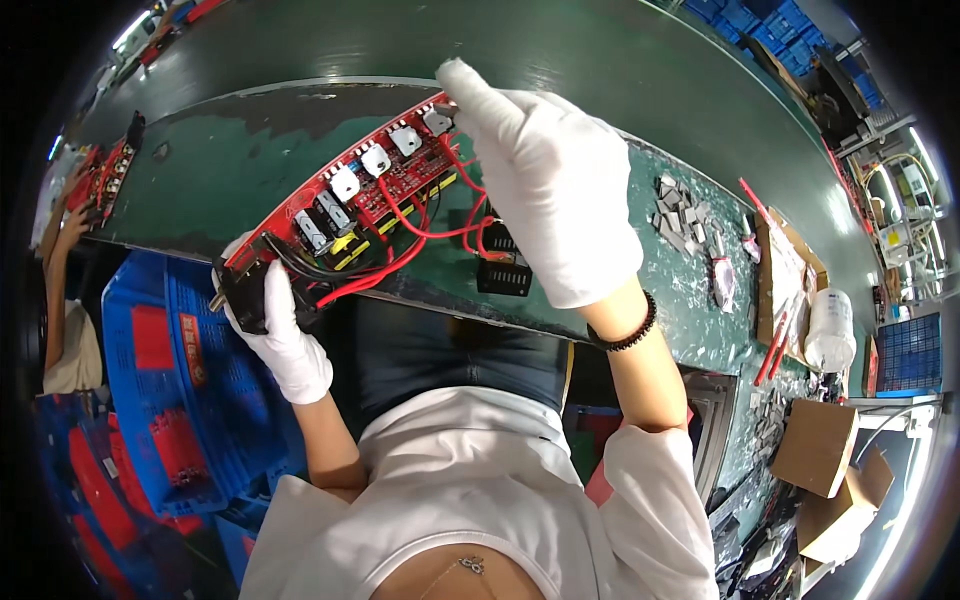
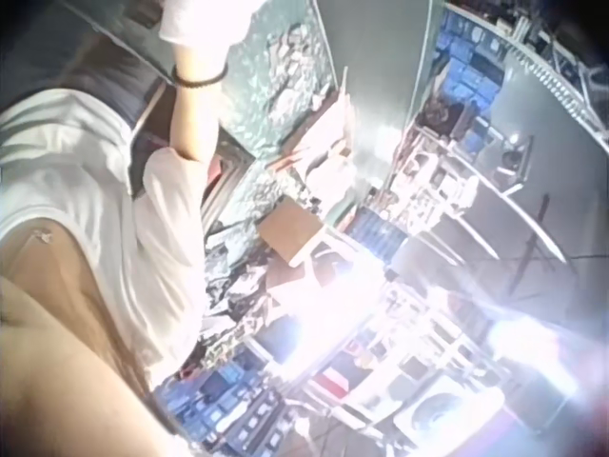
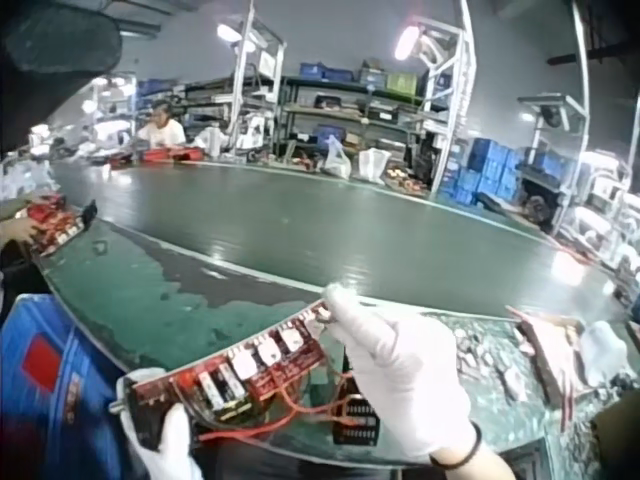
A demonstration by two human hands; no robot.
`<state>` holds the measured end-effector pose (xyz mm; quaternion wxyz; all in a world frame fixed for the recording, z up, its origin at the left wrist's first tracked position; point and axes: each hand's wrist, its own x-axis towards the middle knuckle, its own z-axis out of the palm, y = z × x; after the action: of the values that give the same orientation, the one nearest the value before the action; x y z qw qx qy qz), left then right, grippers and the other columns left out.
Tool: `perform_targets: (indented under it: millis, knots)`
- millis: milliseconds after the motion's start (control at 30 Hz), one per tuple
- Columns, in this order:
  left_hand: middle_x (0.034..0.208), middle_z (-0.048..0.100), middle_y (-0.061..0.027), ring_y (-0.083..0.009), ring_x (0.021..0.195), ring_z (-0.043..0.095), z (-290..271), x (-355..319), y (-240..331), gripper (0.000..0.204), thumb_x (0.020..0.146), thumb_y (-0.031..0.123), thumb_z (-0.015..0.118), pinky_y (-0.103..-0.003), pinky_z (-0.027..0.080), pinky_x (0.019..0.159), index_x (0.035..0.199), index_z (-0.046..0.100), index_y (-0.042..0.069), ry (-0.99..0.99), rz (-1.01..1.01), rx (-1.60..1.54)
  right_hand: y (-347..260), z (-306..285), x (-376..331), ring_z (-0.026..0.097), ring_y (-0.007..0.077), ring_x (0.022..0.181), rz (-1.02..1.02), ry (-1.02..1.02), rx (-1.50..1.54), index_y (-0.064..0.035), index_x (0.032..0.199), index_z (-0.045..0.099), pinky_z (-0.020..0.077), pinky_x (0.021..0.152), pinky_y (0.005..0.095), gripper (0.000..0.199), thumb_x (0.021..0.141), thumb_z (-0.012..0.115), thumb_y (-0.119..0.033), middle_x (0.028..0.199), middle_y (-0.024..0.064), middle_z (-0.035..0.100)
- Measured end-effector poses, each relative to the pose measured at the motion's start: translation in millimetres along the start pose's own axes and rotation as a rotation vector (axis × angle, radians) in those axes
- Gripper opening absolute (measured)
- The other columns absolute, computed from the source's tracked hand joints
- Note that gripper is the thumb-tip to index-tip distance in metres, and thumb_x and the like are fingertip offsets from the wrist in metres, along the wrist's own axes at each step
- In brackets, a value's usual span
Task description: Assembling and cleaning components on a printed circuit board at a factory assembly line.
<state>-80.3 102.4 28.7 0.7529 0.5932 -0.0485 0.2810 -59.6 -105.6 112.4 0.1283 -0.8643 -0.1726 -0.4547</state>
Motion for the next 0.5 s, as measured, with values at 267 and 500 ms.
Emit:
perform_targets:
  millis: [267,500]
  knots:
    - [0.101,0.051,-0.0042,-0.0113,0.090,0.050,-2,2,0,0.036,0.079,0.004,0.063,-0.026,0.042,0.080,0.110,0.045,0.005,-0.020,0.043,0.009,-8,0,9,0.064,0.0191,0.069,-0.003,-0.104,-0.201,-0.0153,0.099,0.068,0.0504,0.063,0.0272,0.026,0.074,0.068,-0.010,0.079,0.0061,0.066]
    - [0.101,0.051,-0.0044,-0.0114,0.090,0.050,-1,1,0,0.036,0.079,0.004,0.063,-0.027,0.042,0.080,0.110,0.045,0.005,-0.003,0.012,0.020,-12,3,0,0.063,0.0282,0.070,0.029,-0.152,0.104,-0.0099,0.113,0.056,0.0505,0.061,0.0347,0.035,0.078,0.059,-0.006,0.083,0.0100,0.065]
